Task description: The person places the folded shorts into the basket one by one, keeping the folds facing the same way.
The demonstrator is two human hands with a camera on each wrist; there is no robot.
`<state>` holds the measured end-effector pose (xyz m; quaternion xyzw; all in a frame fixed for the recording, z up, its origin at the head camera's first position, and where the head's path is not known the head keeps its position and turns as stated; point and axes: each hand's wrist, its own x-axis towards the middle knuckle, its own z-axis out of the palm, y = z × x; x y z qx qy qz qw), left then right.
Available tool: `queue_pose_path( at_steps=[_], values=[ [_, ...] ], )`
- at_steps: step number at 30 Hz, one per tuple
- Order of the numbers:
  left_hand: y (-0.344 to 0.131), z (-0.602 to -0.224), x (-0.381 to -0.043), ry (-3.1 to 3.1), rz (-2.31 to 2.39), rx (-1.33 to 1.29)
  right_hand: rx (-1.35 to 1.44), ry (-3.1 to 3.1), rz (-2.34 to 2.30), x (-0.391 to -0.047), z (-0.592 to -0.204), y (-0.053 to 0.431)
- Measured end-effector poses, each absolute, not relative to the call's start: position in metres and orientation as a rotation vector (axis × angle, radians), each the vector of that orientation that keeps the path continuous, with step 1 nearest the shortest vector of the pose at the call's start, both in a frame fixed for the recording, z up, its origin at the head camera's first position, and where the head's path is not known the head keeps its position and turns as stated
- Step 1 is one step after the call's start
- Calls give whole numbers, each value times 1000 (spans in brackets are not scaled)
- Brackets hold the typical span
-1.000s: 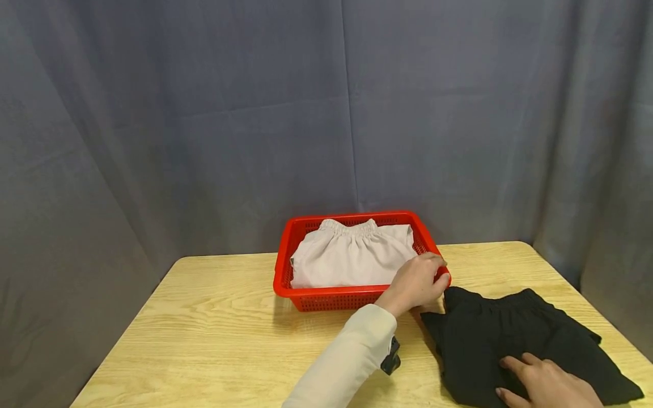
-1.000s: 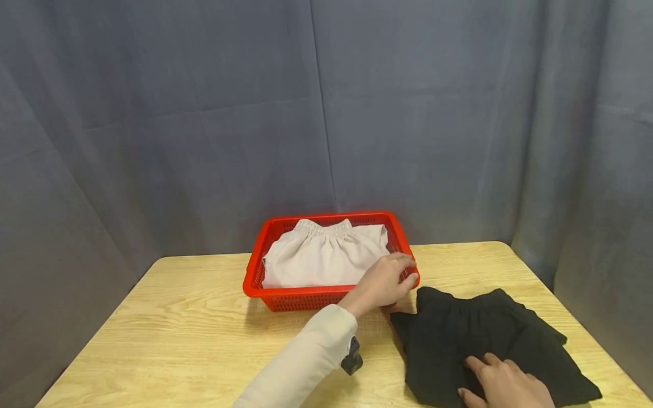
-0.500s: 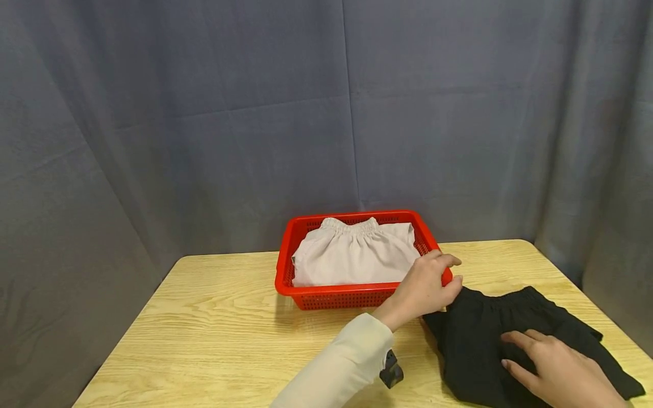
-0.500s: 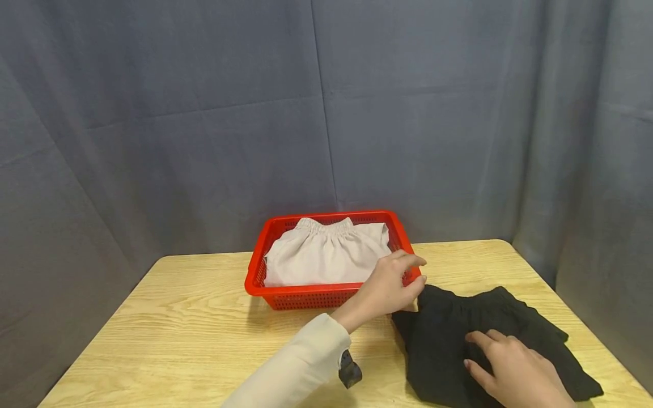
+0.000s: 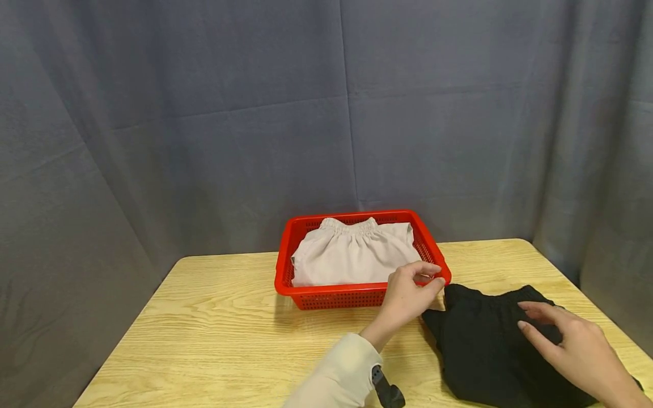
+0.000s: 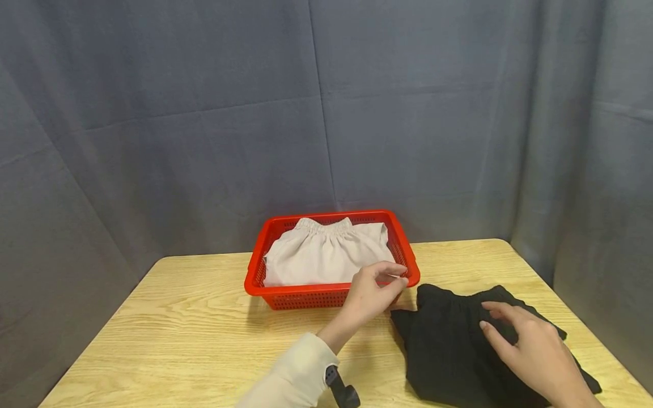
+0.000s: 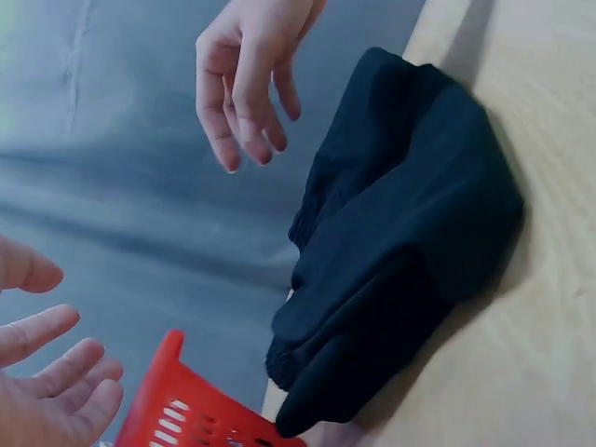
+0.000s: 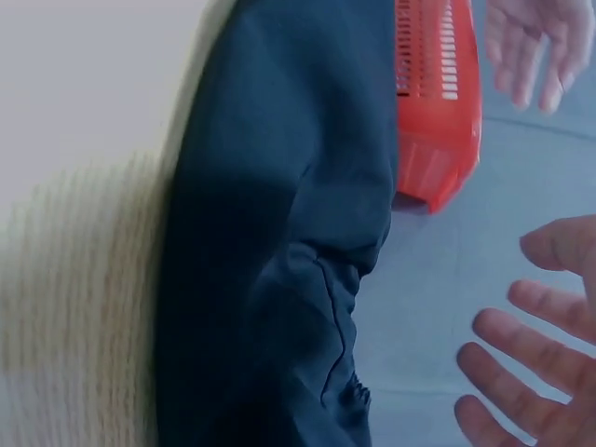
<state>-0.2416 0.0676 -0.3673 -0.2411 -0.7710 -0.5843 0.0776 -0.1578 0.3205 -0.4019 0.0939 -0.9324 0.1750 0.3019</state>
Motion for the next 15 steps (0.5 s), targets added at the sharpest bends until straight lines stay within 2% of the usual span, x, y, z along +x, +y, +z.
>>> queue_pose_path(
  at_steps=[15],
  values=[
    [67, -405, -224, -2321, -1913, -485, -22, -2484, 662, -168, -411, 348]
  ],
)
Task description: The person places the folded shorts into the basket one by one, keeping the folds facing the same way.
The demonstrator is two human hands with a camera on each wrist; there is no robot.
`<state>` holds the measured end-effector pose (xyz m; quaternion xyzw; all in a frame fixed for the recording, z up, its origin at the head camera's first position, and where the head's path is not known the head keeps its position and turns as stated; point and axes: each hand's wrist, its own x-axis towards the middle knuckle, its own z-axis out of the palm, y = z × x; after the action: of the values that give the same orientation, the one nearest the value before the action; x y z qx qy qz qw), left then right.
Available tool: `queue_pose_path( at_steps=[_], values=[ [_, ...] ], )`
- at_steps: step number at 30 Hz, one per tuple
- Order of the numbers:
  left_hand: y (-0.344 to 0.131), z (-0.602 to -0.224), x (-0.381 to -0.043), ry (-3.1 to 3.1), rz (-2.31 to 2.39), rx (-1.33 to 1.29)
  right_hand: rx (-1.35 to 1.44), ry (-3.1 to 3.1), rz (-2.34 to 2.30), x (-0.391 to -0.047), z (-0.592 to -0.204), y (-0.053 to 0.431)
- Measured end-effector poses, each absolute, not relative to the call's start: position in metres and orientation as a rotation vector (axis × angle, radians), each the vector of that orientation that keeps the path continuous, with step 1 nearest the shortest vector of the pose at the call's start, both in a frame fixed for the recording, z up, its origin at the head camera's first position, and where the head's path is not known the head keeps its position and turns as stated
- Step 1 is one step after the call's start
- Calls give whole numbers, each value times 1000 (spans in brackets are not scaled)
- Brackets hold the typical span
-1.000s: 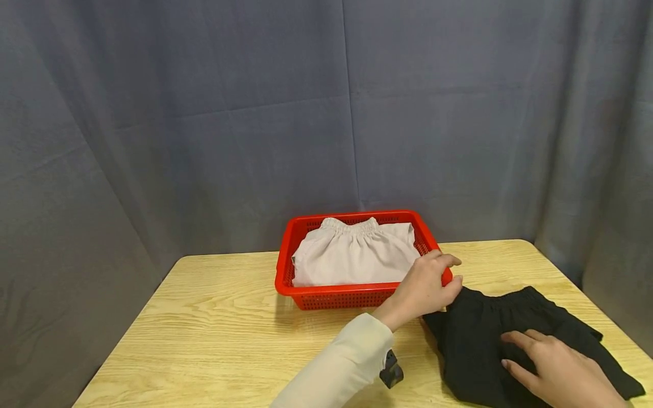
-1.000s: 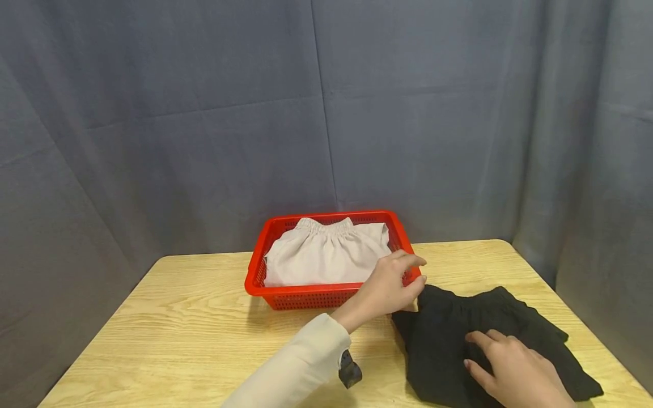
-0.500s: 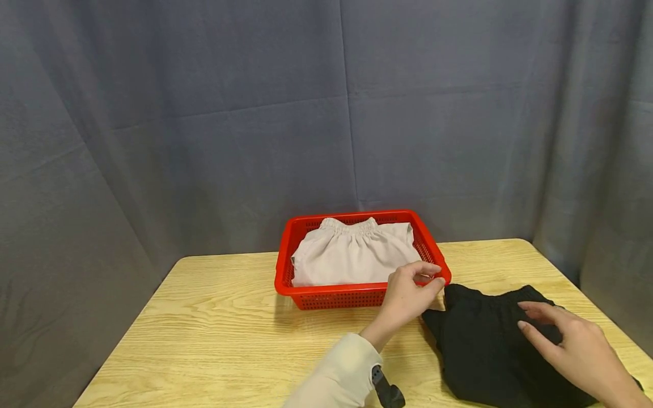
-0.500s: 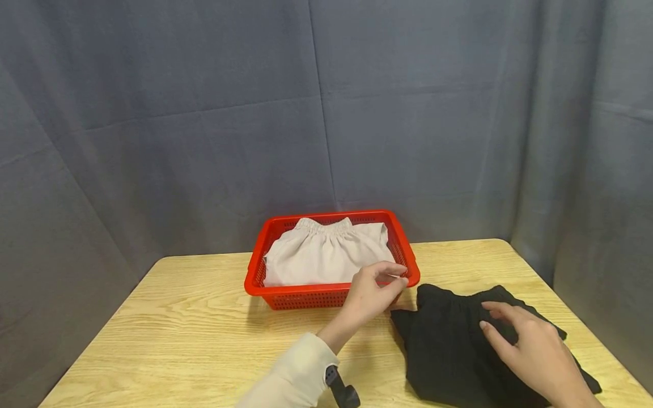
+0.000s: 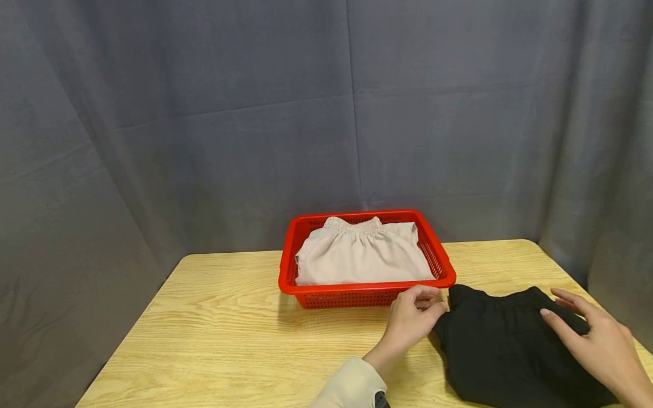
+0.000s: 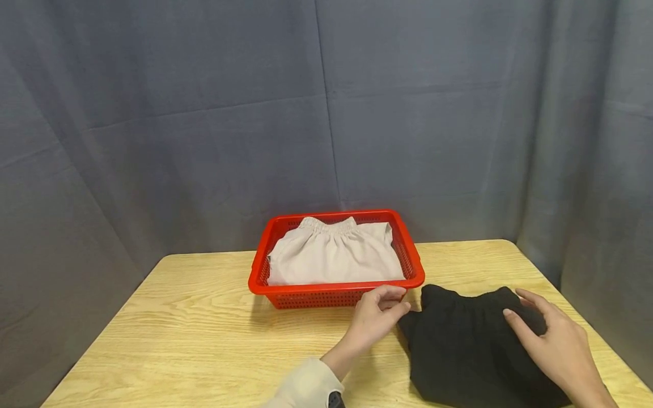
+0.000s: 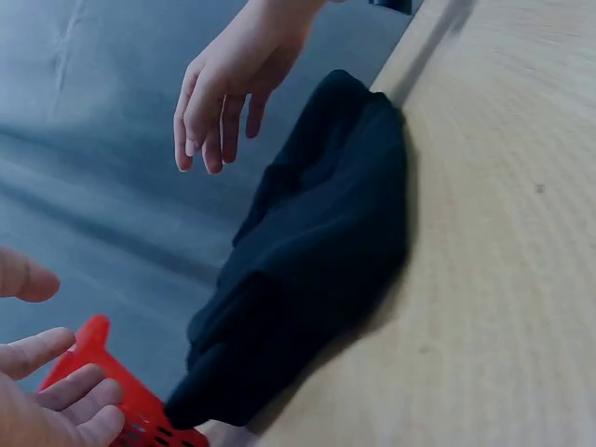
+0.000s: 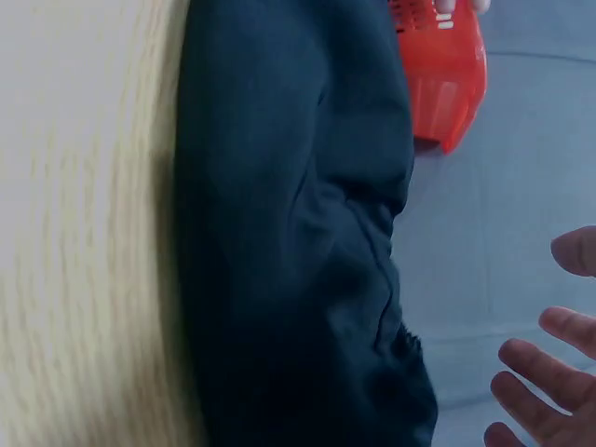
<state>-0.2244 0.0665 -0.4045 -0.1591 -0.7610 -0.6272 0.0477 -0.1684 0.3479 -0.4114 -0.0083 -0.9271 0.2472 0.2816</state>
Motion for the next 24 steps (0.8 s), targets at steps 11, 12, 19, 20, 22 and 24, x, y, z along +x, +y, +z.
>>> queue_pose_path(
  at_steps=[11, 12, 19, 20, 22, 24],
  values=[
    [73, -419, -218, -2493, -1898, -399, -42, -2562, 646, -173, -428, 372],
    [74, -419, -217, -2512, -1902, -386, -40, -2572, 635, -173, -430, 375],
    [84, -422, -210, -2585, -1969, -296, -113, -2710, 563, -181, -439, 387],
    [85, -422, -210, -2586, -1983, -286, -129, -2730, 554, -181, -439, 388],
    [87, -424, -210, -2588, -2003, -267, -152, -2769, 553, -182, -439, 390],
    [90, -426, -210, -2600, -2013, -247, -159, -2809, 564, -181, -440, 392]
  ],
)
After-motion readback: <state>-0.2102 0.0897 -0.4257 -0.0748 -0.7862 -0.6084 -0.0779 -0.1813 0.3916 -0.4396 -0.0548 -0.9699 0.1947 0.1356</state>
